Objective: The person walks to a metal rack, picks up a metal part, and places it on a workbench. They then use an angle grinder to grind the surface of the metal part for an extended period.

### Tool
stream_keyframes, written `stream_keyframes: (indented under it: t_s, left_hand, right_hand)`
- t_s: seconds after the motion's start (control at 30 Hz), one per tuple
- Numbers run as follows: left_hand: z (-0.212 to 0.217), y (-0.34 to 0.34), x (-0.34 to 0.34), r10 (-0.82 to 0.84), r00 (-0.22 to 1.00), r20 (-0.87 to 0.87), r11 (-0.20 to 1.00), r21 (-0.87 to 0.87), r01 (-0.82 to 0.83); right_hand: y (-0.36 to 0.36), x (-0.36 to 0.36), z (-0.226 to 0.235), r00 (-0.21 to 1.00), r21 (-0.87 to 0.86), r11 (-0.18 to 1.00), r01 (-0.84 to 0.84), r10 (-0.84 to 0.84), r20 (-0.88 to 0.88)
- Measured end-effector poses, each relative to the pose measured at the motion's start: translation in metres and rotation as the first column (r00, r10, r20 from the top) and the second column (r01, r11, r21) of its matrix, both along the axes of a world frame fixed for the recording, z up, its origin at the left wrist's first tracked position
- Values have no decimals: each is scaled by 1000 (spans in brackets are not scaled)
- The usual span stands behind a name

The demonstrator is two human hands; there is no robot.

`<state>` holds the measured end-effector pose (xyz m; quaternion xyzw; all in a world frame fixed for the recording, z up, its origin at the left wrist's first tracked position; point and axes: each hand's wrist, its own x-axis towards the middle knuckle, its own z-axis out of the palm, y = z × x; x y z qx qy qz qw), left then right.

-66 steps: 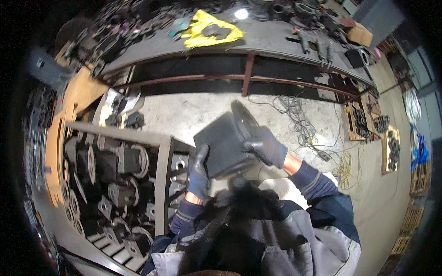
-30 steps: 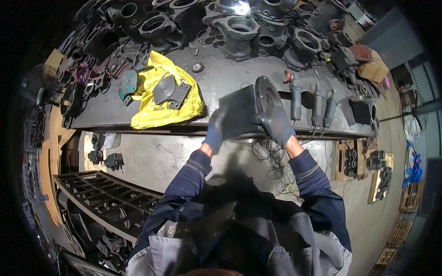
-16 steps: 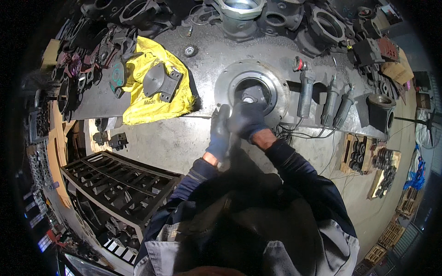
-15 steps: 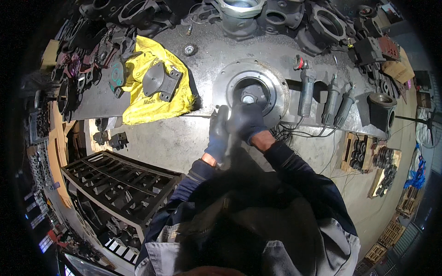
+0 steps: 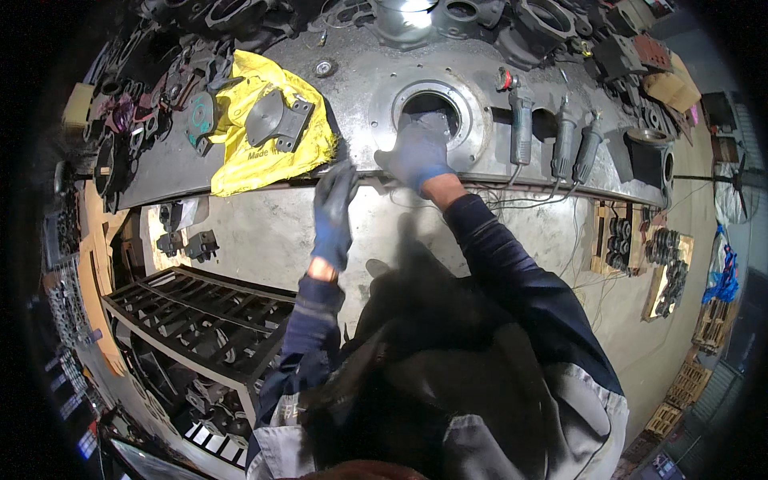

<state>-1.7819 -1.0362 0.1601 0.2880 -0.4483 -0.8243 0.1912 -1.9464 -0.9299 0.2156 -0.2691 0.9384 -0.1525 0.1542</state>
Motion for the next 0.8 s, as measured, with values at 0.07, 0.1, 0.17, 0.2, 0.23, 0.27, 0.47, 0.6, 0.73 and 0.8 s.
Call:
stream_keyframes:
  t_s: [0.07,0.1,0.17,0.2,0.23,0.27,0.47,0.6,0.73,0.8]
  left_hand:
    - [1,-4,56,24,991,134,984,-179,0]
    - [0,-4,84,65,985,160,974,-225,-28]
    - [-5,-6,145,166,934,317,964,-250,-87]
    - [-10,-4,173,235,905,355,971,-123,-204]
    - [-16,-1,203,268,851,452,953,-254,-165]
    - [-23,2,233,251,794,553,960,-249,-130]
    - [-97,52,408,227,122,966,961,-242,133]
    - [-143,172,513,276,-104,956,923,-233,307]
    - [-177,332,521,272,-302,914,886,-361,-293]
    - [-177,404,482,245,-361,900,862,-372,-344]
  right_hand:
    - [8,15,3,966,-232,970,-73,11,-258]
    - [14,24,3,930,-332,936,-120,-11,-368]
    - [29,46,-2,901,-513,841,-172,-77,-427]
    - [36,61,-8,906,-560,811,-171,-94,-413]
    - [44,74,-14,914,-598,780,-184,-88,-396]
    - [53,85,-20,933,-584,791,-182,-49,-357]
    - [73,133,-72,912,-629,775,61,213,350]
    - [40,128,-96,867,-569,753,-331,481,132]
    - [3,116,-75,722,-599,599,-531,690,49]
    - [-21,101,-63,672,-544,611,-576,732,111]
